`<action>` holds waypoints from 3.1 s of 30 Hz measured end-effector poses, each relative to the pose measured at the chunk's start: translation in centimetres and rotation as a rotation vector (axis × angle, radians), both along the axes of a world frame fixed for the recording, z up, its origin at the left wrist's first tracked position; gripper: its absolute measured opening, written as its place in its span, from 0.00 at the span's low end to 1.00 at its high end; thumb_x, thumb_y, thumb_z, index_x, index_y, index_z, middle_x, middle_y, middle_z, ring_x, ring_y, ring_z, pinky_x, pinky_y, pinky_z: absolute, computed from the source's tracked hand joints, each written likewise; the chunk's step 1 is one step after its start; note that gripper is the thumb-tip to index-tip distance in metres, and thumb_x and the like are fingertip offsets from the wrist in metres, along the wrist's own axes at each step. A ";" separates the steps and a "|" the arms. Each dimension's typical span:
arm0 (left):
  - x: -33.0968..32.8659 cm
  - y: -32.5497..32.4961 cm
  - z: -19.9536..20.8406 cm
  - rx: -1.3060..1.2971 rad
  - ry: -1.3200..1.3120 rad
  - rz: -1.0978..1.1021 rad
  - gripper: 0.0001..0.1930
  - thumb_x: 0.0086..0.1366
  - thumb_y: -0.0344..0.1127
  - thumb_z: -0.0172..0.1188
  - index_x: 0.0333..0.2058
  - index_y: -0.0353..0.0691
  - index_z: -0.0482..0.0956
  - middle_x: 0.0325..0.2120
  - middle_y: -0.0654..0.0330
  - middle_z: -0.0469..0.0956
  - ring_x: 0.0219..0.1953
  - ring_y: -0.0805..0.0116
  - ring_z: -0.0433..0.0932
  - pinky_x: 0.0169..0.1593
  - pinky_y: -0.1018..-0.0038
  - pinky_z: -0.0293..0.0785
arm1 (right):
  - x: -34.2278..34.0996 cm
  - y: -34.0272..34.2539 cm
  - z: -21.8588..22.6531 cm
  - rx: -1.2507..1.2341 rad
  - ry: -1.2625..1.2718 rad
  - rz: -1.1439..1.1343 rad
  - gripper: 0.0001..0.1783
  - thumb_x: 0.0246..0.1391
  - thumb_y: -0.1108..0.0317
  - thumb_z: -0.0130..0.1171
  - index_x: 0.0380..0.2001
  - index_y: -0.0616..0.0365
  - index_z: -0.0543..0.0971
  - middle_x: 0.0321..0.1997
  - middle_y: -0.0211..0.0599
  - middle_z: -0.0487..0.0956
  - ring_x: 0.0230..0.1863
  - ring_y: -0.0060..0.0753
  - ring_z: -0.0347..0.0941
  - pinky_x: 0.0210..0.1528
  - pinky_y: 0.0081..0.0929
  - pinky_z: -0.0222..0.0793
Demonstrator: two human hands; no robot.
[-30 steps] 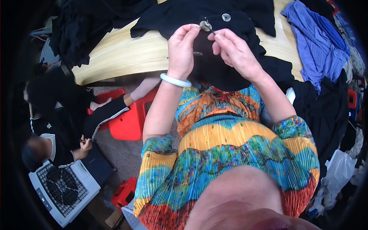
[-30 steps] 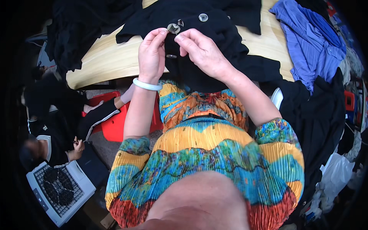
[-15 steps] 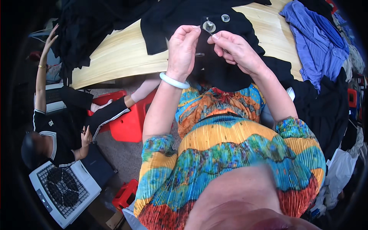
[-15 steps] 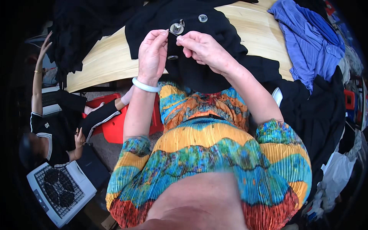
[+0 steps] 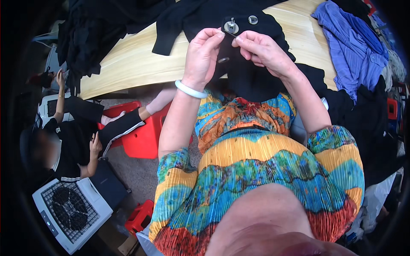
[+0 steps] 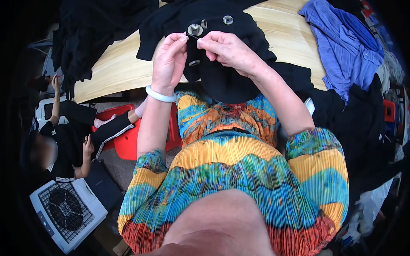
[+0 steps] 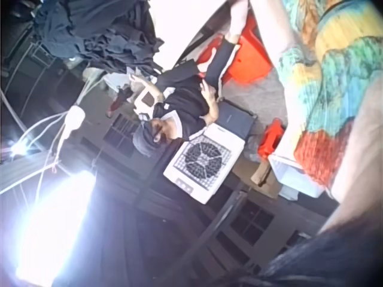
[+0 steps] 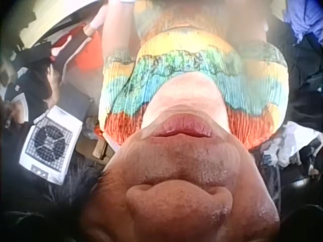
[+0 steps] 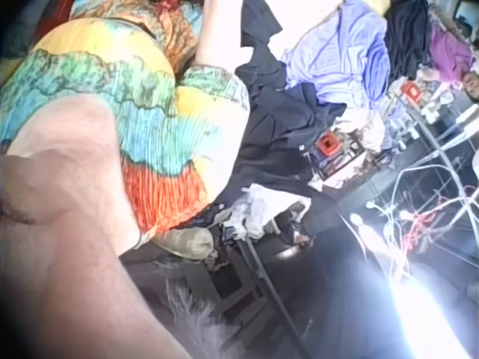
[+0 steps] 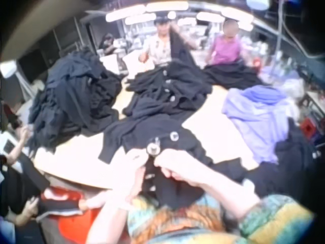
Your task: Trimming loose threads and excess fabric from black garments using small scissors.
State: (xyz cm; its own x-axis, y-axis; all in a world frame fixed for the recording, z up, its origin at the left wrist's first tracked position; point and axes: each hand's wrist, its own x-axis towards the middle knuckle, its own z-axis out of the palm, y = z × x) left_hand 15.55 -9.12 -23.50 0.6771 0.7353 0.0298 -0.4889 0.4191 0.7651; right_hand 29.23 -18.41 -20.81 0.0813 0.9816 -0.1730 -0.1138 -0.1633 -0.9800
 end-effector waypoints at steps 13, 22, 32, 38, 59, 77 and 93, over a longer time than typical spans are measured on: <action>-0.7 -1.1 0.1 0.049 -0.047 -0.006 0.03 0.55 0.25 0.52 0.30 0.38 0.71 0.28 0.65 0.72 0.35 0.79 0.69 0.43 0.82 0.63 | -0.5 -0.3 -0.1 0.038 -0.049 0.025 0.14 0.53 0.58 0.46 0.32 0.57 0.71 0.17 0.20 0.65 0.11 0.05 0.49 0.12 0.06 0.42; -0.8 -0.3 -0.5 0.100 0.055 -0.027 0.03 0.55 0.25 0.53 0.30 0.36 0.72 0.27 0.65 0.72 0.33 0.79 0.70 0.40 0.84 0.64 | -0.5 0.2 -0.4 0.057 -0.055 -0.023 0.13 0.52 0.58 0.48 0.28 0.56 0.72 0.15 0.19 0.64 0.11 0.05 0.50 0.12 0.07 0.42; -1.0 0.3 0.0 0.069 0.097 -0.085 0.02 0.55 0.25 0.52 0.29 0.36 0.72 0.27 0.64 0.72 0.33 0.79 0.70 0.40 0.84 0.65 | 0.2 0.1 -0.3 0.102 0.109 0.001 0.13 0.53 0.58 0.46 0.31 0.58 0.72 0.16 0.20 0.65 0.10 0.05 0.48 0.11 0.07 0.41; -0.4 2.2 1.1 -0.125 -0.040 -0.084 0.03 0.56 0.24 0.48 0.28 0.34 0.71 0.28 0.59 0.72 0.36 0.70 0.72 0.46 0.78 0.66 | -0.2 1.6 -1.9 0.371 -0.288 -0.287 0.24 0.44 0.63 0.59 0.42 0.62 0.65 0.25 0.27 0.70 0.29 0.13 0.64 0.33 0.12 0.59; -0.7 0.1 0.1 0.315 0.211 0.090 0.16 0.55 0.25 0.53 0.43 0.34 0.67 0.32 0.62 0.74 0.32 0.79 0.72 0.38 0.84 0.69 | 2.5 2.4 -0.9 0.172 0.413 -0.359 0.08 0.43 0.68 0.59 0.23 0.51 0.69 0.18 0.19 0.69 0.13 0.07 0.59 0.14 0.06 0.50; -0.4 -0.7 0.4 0.876 0.616 0.476 0.06 0.51 0.29 0.58 0.27 0.33 0.77 0.24 0.58 0.74 0.24 0.75 0.72 0.28 0.82 0.67 | -0.1 2.1 -0.9 0.277 0.044 -0.417 0.27 0.39 0.67 0.63 0.42 0.63 0.65 0.27 0.25 0.68 0.28 0.12 0.64 0.31 0.08 0.60; -2.4 1.3 0.5 -0.078 0.160 -0.283 0.02 0.58 0.31 0.50 0.29 0.42 0.70 0.30 0.65 0.69 0.33 0.74 0.70 0.37 0.72 0.73 | 1.5 2.5 -4.0 0.236 -0.585 -0.493 0.29 0.46 0.52 0.54 0.45 0.62 0.63 0.33 0.40 0.72 0.34 0.30 0.69 0.38 0.22 0.63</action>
